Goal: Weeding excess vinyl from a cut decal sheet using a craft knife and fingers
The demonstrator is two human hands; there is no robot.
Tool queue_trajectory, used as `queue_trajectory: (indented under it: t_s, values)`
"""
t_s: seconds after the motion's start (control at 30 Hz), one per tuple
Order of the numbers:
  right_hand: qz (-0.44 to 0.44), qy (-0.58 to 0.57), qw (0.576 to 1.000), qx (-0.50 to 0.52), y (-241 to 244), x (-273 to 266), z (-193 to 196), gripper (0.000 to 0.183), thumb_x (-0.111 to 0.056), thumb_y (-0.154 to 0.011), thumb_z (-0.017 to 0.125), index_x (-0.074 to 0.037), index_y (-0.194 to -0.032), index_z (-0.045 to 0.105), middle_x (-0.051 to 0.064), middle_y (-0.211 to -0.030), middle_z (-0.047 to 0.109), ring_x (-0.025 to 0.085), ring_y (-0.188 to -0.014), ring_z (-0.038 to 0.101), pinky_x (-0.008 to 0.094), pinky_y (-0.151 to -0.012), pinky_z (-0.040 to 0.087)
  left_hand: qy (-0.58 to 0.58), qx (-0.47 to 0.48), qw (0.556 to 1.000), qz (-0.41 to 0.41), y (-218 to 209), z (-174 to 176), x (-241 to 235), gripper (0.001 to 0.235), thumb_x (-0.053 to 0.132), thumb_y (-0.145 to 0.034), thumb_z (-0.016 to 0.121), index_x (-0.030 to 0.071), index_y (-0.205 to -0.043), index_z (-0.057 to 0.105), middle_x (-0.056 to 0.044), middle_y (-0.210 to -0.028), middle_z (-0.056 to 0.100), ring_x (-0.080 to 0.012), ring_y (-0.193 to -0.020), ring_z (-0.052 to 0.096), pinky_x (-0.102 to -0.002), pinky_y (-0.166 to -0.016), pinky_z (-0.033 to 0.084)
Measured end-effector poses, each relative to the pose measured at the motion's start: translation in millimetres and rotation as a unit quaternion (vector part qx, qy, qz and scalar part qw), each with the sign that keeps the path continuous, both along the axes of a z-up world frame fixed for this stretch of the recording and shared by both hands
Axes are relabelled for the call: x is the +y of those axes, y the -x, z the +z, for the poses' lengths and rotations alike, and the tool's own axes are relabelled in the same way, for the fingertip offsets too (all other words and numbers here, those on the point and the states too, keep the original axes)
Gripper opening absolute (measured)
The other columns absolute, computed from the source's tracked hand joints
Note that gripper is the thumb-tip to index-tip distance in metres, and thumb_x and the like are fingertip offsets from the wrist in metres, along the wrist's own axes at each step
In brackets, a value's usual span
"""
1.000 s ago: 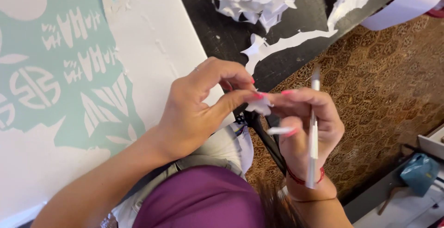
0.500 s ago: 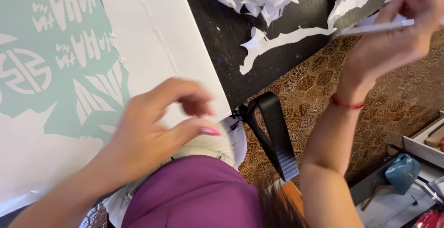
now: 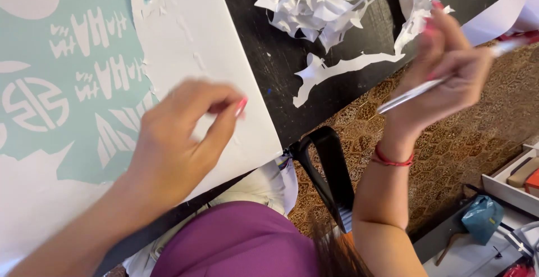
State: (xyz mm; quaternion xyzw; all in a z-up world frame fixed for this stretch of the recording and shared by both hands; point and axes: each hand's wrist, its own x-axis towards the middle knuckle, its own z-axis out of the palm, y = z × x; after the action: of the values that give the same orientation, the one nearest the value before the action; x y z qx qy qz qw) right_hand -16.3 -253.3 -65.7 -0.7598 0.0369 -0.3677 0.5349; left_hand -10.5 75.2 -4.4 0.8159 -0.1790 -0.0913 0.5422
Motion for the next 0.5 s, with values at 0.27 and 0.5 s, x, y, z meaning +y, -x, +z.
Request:
queue_trajectory:
  t_s: [0.27, 0.5]
  values:
    - [0.109, 0.363, 0.925, 0.029, -25, 26, -9, 0.019, -0.006, -0.102, 0.088, -0.005, -0.097, 0.07, 0.007, -0.101, 0.08, 0.027, -0.106, 0.073, 0.046, -0.119, 0.028, -0.101, -0.328, 0.938, -0.049, -54, -41, -47, 0.03, 0.0, -0.1, 0.085, -0.005, -0.122, 0.065, -0.015, -0.119, 0.062, -0.0332, -0.111, 0.055, -0.041, -0.092, 0.046]
    - [0.026, 0.273, 0.962, -0.015, -1, 37, -26, 0.034, 0.005, -0.089, 0.087, -0.005, -0.081, 0.055, 0.012, -0.09, 0.076, 0.029, -0.087, 0.067, 0.042, -0.09, 0.048, -0.178, -0.386, 0.9, -0.094, -71, -53, -39, 0.014, 0.007, -0.107, 0.075, 0.001, -0.118, 0.068, -0.014, -0.122, 0.065, -0.0336, -0.119, 0.058, -0.044, -0.095, 0.049]
